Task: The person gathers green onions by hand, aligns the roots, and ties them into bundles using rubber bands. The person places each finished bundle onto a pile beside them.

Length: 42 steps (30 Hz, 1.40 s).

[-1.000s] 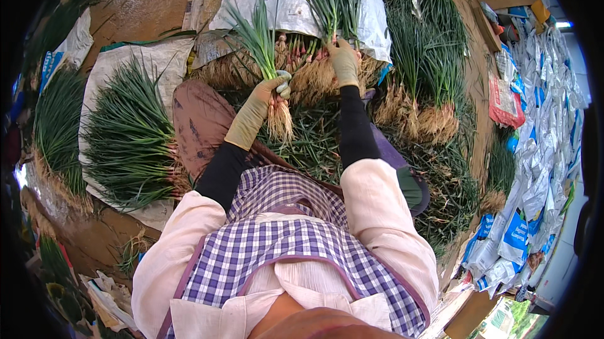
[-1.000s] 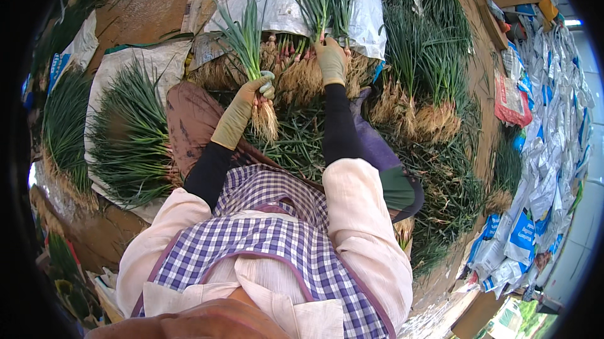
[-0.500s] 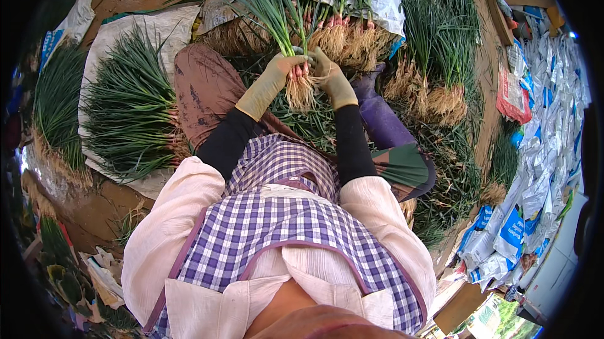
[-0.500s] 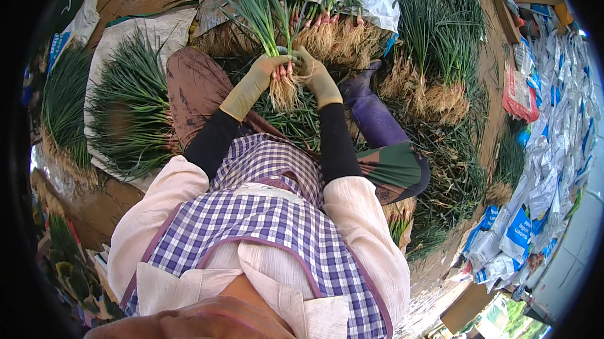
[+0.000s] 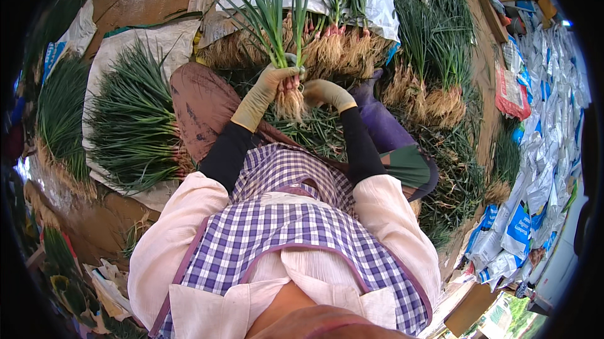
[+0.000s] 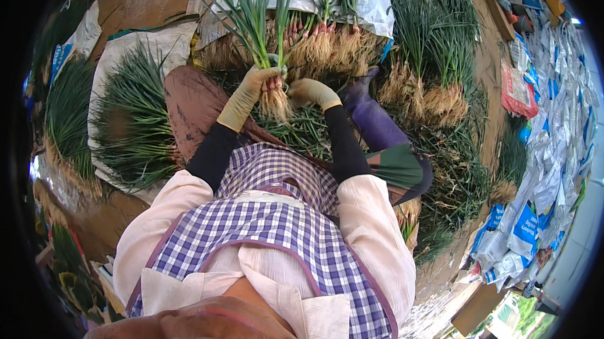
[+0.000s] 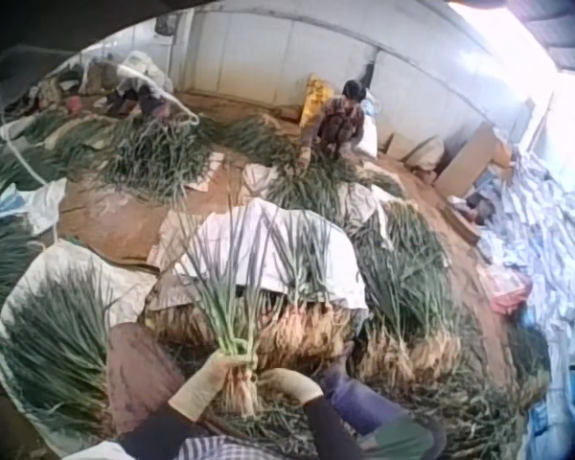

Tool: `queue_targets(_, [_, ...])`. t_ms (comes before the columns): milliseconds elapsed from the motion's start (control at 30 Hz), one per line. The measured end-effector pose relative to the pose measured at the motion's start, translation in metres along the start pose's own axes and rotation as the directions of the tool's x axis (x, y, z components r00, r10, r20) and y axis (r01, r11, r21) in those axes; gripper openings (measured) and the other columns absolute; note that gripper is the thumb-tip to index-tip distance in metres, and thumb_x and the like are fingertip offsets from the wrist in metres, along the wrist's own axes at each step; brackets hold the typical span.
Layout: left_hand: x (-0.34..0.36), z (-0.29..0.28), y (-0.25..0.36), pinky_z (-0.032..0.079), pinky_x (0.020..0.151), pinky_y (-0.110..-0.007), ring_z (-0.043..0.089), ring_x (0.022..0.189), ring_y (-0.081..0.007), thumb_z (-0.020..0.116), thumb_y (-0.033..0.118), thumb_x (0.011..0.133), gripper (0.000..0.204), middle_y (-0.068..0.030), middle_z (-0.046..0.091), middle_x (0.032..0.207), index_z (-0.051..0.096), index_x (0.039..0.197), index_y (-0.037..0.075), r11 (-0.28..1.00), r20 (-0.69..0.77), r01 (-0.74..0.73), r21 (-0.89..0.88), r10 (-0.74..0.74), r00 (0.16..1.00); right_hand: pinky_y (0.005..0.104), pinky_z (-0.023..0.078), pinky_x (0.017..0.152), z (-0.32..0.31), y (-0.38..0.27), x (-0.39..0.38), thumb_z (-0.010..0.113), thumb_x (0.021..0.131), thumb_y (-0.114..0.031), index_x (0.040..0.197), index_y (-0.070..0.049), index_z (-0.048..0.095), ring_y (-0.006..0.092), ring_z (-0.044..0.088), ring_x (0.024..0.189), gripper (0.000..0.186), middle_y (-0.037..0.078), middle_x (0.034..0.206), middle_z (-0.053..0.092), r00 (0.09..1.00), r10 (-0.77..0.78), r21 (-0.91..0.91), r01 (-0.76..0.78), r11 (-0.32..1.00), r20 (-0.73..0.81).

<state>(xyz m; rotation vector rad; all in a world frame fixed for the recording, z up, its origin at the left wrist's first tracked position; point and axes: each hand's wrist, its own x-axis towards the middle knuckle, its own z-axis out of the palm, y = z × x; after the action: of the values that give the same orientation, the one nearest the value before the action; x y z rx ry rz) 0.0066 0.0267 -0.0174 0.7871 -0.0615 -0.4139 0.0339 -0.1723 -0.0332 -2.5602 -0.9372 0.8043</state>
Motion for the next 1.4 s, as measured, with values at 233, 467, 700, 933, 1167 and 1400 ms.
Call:
queue_targets(233, [0.049, -0.043, -0.056, 0.048, 0.061, -0.031, 0.055, 0.073, -0.0196, 0.057, 0.016, 0.091, 0.028, -0.0063, 0.056, 0.077, 0.053, 0.112, -0.002, 0.87, 0.266, 0.157, -0.467, -0.031, 0.963, 0.0367, 0.049, 0.073, -0.067, 0.064, 0.005, 0.054, 0.088, -0.037, 0.097, -0.008, 0.065, 0.0263, 0.063, 0.08, 0.032, 0.014, 0.089, 0.066, 0.536, 0.577, 0.306, -0.511, 0.803, -0.616])
queue_targets(467, [0.027, -0.015, -0.012, 0.049, 0.052, -0.026, 0.058, 0.058, -0.0145, 0.051, 0.006, 0.089, 0.015, -0.0129, 0.065, 0.084, 0.06, 0.098, -0.002, 0.986, -0.082, 0.132, 0.102, -0.124, 0.989, 0.0384, 0.048, 0.064, -0.046, -0.046, -0.025, 0.058, 0.085, -0.032, 0.097, -0.01, 0.064, 0.0266, 0.062, 0.072, 0.025, 0.01, 0.084, 0.066, 0.703, 0.457, 0.206, -0.416, 0.886, -0.545])
queue_targets(700, [0.023, -0.025, -0.053, 0.052, 0.061, -0.034, 0.063, 0.068, -0.0225, 0.061, 0.0, 0.082, 0.006, -0.0139, 0.066, 0.082, 0.061, 0.086, -0.003, 0.975, -0.233, 0.222, -0.005, -0.217, 0.948, 0.0316, 0.047, 0.083, 0.026, -0.022, -0.027, 0.055, 0.089, -0.034, 0.109, -0.006, 0.06, 0.0169, 0.061, 0.087, 0.036, 0.003, 0.095, 0.065, 0.904, 0.408, 0.992, -0.116, -0.051, 0.127])
queue_targets(933, [0.019, -0.031, -0.047, 0.049, 0.059, -0.033, 0.061, 0.066, -0.0204, 0.062, 0.004, 0.083, 0.009, -0.0111, 0.064, 0.075, 0.064, 0.089, -0.003, 0.964, -0.255, 0.264, 0.046, -0.244, 0.936, 0.0251, 0.045, 0.055, 0.01, -0.034, 0.039, 0.056, 0.091, -0.036, 0.112, -0.009, 0.057, 0.0137, 0.055, 0.067, 0.034, 0.007, 0.087, 0.063, 0.837, 0.544, 0.9, 0.197, -0.388, 0.052])
queue_targets(1167, [0.002, -0.009, -0.04, 0.048, 0.059, -0.029, 0.055, 0.06, -0.0176, 0.056, 0.005, 0.087, 0.012, -0.0104, 0.063, 0.075, 0.063, 0.09, -0.004, 0.979, -0.187, 0.148, -0.138, -0.172, 0.967, 0.0253, 0.029, 0.033, 0.021, -0.029, 0.046, 0.05, 0.095, -0.026, 0.09, -0.007, 0.052, 0.0131, 0.039, 0.041, 0.019, 0.001, 0.06, 0.051, 0.766, 0.621, 0.803, 0.263, -0.535, 0.163])
queue_targets(1400, [0.0, -0.018, -0.002, 0.048, 0.065, -0.033, 0.056, 0.076, -0.0173, 0.056, 0.003, 0.087, 0.021, -0.0103, 0.059, 0.094, 0.05, 0.107, 0.004, 0.887, 0.141, 0.085, -0.453, -0.023, 0.99, 0.0325, 0.046, 0.067, 0.031, 0.006, -0.011, 0.05, 0.089, -0.027, 0.091, -0.006, 0.063, 0.0212, 0.058, 0.075, 0.025, 0.006, 0.083, 0.062, 0.984, 0.177, 0.368, -0.177, 0.913, 0.033])
